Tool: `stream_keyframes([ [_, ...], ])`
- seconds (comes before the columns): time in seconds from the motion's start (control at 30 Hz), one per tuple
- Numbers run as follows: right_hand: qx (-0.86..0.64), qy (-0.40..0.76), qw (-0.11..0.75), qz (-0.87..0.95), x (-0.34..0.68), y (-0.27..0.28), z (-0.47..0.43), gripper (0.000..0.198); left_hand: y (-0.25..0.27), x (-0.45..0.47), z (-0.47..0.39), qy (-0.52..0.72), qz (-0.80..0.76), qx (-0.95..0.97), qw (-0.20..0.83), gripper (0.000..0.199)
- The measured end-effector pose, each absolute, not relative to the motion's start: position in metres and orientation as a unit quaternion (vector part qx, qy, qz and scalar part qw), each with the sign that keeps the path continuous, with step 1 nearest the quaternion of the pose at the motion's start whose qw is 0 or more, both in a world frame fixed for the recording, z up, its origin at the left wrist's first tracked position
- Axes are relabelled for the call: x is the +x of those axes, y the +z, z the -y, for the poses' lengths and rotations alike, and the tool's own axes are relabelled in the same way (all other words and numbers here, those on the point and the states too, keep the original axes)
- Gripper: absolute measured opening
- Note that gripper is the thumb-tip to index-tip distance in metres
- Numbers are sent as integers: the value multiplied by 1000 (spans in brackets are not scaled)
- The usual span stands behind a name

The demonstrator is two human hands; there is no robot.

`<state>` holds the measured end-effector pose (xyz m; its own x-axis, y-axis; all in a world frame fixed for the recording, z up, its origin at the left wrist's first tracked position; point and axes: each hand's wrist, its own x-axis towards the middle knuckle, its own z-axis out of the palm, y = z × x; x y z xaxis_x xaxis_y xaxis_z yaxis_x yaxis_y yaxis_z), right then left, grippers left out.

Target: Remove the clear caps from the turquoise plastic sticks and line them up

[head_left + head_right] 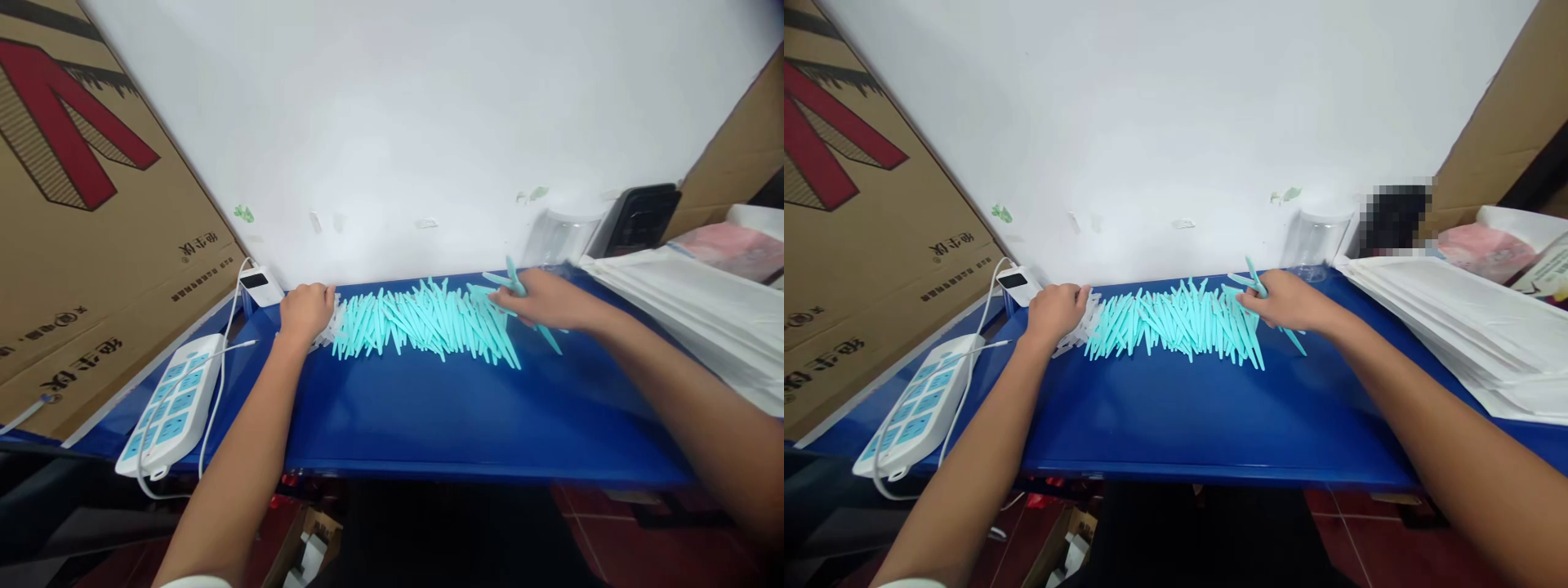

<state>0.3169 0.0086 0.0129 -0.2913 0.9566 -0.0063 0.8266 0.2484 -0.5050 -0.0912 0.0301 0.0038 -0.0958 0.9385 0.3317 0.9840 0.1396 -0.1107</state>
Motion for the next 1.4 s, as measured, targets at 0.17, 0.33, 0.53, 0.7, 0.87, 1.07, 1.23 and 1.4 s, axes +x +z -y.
stream_keyframes([
  [0.17, -622, 177, 131, 752, 309, 10, -8, 59, 3, -87, -30, -60, 737, -656, 151, 64],
  [0.33, -652, 141, 119, 736, 301, -1, -10, 50, 2, -79, -28, -46, 730, -668, 138, 64],
  [0.53, -650, 160, 129, 732, 304, -5, -13, 48, 3, -88, -31, -54, 735, -660, 148, 64],
  [0.7, -612, 126, 176, 761, 308, -3, -12, 35, 7, -99, -33, -49, 753, -642, 136, 65],
  [0.87, -600, 139, 193, 764, 311, -7, -16, 25, 11, -108, -34, -35, 771, -626, 113, 63],
  [1.07, -602, 151, 181, 763, 310, -4, -15, 51, 13, -117, -33, -24, 784, -613, 94, 55],
  [1.23, -579, 146, 199, 777, 305, 5, -5, 60, 13, -103, -30, -89, 749, -642, 140, 46],
  [1.4, -509, 235, 206, 802, 296, 8, 4, 57, -1, -50, -14, -262, 556, -788, 38, 44],
])
